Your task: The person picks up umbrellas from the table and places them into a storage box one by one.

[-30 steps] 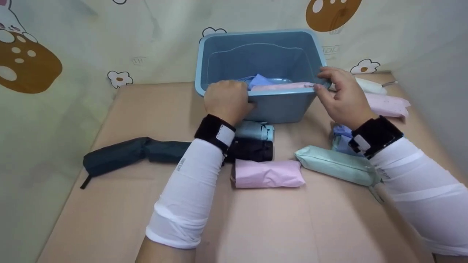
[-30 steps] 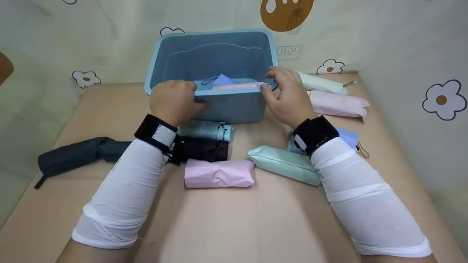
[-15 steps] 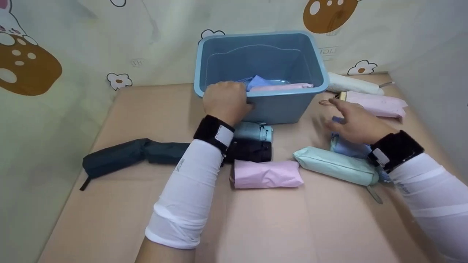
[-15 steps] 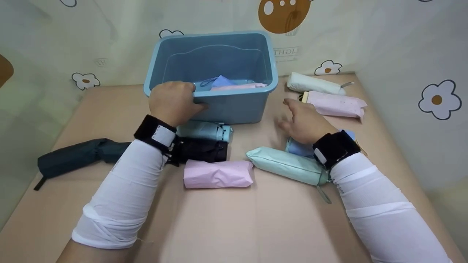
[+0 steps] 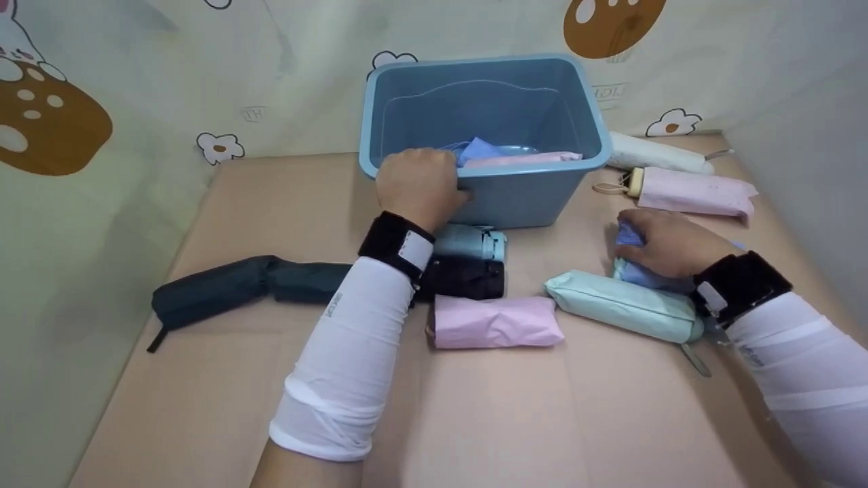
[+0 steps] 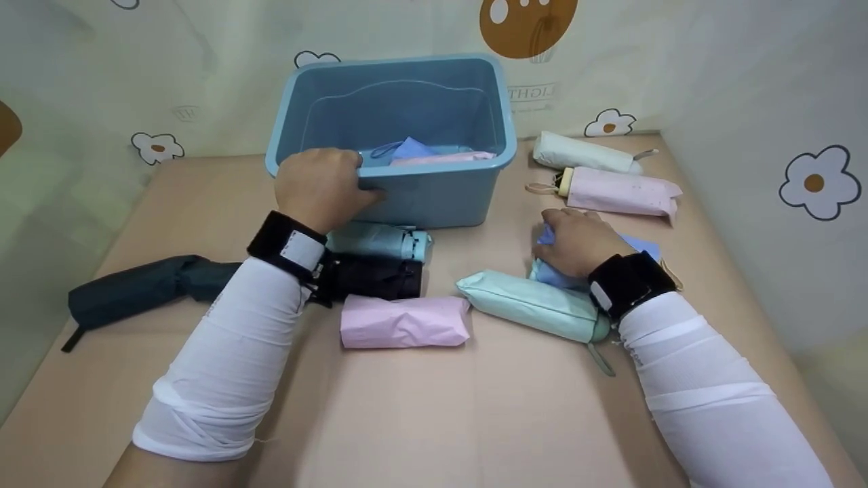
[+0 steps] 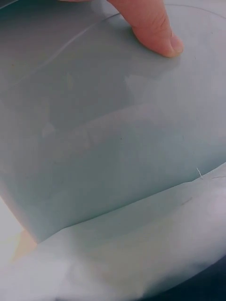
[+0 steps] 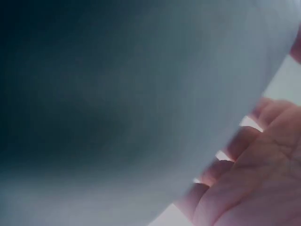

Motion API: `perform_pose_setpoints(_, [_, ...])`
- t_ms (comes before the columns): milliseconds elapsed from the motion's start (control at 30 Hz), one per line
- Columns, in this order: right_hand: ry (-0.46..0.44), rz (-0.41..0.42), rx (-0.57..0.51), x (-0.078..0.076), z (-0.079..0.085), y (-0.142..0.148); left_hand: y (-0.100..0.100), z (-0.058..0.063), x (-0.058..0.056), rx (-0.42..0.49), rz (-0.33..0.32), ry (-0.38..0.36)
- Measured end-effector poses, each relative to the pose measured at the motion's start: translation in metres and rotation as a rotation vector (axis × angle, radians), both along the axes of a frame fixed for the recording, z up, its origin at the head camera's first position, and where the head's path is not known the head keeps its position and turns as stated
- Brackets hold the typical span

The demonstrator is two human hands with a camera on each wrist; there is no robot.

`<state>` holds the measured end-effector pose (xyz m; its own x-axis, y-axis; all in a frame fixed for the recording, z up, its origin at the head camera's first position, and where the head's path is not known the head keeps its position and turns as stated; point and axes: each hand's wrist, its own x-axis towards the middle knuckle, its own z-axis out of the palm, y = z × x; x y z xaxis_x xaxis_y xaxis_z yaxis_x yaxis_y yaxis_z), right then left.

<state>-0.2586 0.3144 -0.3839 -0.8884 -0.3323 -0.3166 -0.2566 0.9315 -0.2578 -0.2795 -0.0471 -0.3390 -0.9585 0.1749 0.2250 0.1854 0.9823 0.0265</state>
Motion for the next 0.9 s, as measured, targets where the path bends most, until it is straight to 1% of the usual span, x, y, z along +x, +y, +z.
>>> perform_pose_setpoints(233, [0.008, -0.039, 0.001, -0.0017, 0.0025, 0.0019, -0.001, -0.0013, 0.0004, 0.005, -0.005, 0.023])
perform_pose_setpoints(400, [-0.012, -0.082, 0.009, -0.0007, 0.0063, 0.0032, -0.0007, -0.0013, 0.0, 0.001, -0.011, 0.027])
perform_pose_setpoints(633, [-0.059, -0.129, -0.036, 0.0009, 0.0076, 0.0057, 0.0001, -0.0002, -0.0007, -0.012, -0.005, 0.011])
perform_pose_setpoints(900, [-0.087, -0.131, 0.012, -0.0027, 0.0097, 0.0054, -0.0001, -0.0005, 0.0001, -0.011, -0.009, 0.022])
